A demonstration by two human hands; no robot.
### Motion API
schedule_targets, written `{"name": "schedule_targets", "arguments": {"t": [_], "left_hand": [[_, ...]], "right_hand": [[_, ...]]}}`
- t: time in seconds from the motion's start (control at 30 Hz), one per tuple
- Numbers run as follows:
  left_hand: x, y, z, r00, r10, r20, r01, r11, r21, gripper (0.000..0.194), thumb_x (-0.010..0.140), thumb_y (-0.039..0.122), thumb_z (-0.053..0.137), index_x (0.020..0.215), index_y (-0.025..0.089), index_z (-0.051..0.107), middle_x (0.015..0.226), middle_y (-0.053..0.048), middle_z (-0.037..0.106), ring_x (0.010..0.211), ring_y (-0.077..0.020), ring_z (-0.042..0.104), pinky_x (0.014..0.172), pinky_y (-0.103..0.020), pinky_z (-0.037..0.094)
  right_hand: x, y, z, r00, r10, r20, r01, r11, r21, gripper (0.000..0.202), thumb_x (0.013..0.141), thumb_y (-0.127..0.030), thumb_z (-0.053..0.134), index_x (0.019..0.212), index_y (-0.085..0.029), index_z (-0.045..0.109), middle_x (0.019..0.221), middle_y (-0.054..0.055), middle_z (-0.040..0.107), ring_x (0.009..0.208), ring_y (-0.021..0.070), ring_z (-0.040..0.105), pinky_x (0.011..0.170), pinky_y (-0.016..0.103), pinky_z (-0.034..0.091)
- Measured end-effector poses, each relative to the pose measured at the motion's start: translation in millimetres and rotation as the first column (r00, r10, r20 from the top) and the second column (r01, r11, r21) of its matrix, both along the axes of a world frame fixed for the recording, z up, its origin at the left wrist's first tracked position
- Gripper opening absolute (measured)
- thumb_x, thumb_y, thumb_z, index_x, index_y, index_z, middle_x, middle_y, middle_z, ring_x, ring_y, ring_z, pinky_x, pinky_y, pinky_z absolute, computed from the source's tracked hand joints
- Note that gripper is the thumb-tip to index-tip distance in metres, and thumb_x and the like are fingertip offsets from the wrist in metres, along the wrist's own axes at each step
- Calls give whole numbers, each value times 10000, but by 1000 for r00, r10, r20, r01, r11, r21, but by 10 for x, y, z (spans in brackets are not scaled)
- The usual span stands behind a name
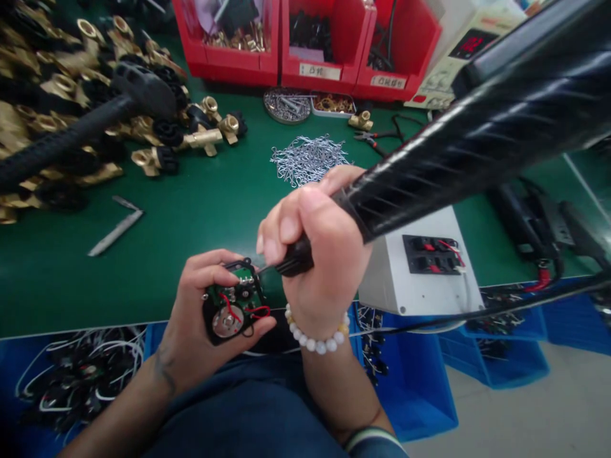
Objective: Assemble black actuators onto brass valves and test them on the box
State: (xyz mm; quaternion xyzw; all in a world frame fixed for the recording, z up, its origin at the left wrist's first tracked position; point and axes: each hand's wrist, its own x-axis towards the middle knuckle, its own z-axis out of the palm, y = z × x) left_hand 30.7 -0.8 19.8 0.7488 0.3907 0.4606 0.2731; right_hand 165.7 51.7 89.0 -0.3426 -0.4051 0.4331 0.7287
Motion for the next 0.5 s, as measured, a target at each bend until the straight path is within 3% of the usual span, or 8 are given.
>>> {"name": "schedule_targets", "arguments": {"t": [0.1, 0.23, 0.5], "left_hand": [[9, 2, 31, 999, -15, -42, 16, 1000, 23, 501, 847, 348, 803, 1150, 207, 429, 1206, -110, 542, 1149, -228, 583, 940, -375, 567], [15, 6, 58, 996, -32, -86, 35, 999, 39, 470, 867, 377, 786, 1121, 212, 427, 1205, -115, 542, 1155, -231, 587, 927, -376, 585], [14, 33, 72, 994, -52, -97, 56, 998, 36, 424, 881, 402, 771, 1086, 210, 454, 1194, -109, 540, 1134, -213, 599, 917, -346, 603]], "right_hand": [[-4, 42, -44, 994, 57, -92, -61, 997, -42, 232, 859, -181, 626, 747, -228, 428, 553, -98, 450, 408, 51, 448, 424, 186, 423], [-43, 54, -127, 984, 153, -93, -164, 979, -124, 251, 832, -224, 676, 755, -235, 437, 546, -102, 482, 411, 71, 446, 405, 200, 418], [-26, 44, -92, 955, 252, -153, -277, 945, -172, 316, 810, -202, 723, 721, -232, 420, 543, -93, 466, 406, 66, 406, 411, 199, 403]]}}
